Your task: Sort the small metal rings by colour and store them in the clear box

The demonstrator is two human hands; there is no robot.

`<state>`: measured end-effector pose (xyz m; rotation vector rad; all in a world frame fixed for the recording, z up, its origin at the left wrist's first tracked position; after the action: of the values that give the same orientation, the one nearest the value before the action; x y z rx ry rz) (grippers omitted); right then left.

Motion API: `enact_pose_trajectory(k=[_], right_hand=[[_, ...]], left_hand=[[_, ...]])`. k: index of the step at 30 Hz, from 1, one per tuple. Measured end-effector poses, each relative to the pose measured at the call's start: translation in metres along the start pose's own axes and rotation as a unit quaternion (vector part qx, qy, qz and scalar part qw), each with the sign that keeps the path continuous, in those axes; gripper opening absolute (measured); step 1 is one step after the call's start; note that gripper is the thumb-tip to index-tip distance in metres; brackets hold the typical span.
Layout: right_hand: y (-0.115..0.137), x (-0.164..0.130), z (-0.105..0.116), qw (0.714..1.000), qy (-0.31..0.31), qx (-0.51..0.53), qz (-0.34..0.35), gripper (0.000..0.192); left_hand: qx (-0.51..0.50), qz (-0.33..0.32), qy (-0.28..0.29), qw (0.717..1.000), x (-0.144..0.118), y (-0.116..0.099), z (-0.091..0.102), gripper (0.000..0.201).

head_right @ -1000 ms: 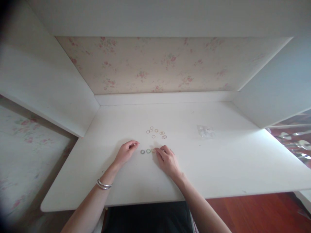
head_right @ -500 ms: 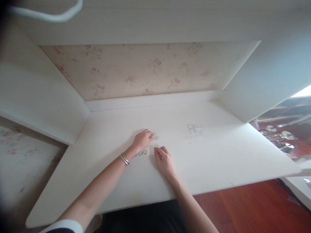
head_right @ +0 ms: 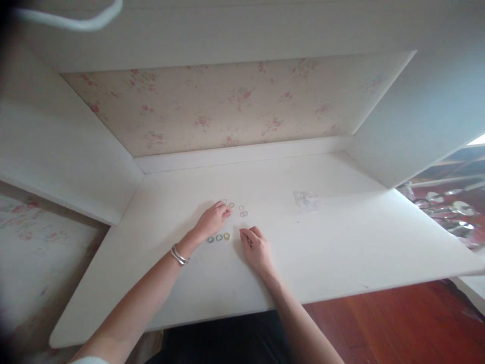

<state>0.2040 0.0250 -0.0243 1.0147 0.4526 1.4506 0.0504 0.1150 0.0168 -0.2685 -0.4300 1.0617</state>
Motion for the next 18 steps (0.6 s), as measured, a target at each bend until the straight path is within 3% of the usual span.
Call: enact_pose_trajectory(k=[4, 9, 18], right_hand=[[-0.001, 0.000, -0.001, 1.000, 0.000, 0.001, 0.006, 0.032], [-0.003, 0.000, -0.003, 1.000, -0.001, -0.003, 0.004, 0.029], [0.001, -0.001, -0.001, 1.000, -0.003, -0.009, 0.000, 0.028]], left_hand=[[-0.007, -0.014, 0.031, 0.999, -0.027, -0.002, 0.012, 0.021], [0.003, -0.043, 0.076, 0.996, -0.053, -0.010, 0.009, 0.022], [-0.005, -0.043, 0.069, 0.997, -0.057, -0.012, 0.006, 0.023]])
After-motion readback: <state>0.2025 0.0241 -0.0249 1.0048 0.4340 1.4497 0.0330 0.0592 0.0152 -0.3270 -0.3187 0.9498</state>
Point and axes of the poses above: each hand's wrist, its own x-axis towards the middle knuckle, its own z-axis out of the back of the hand, y = z × x, the point moved 3 cm from there along x, towards the middle knuckle, and after that the axes turned 6 degrees about -y, right-handed, at the moved point
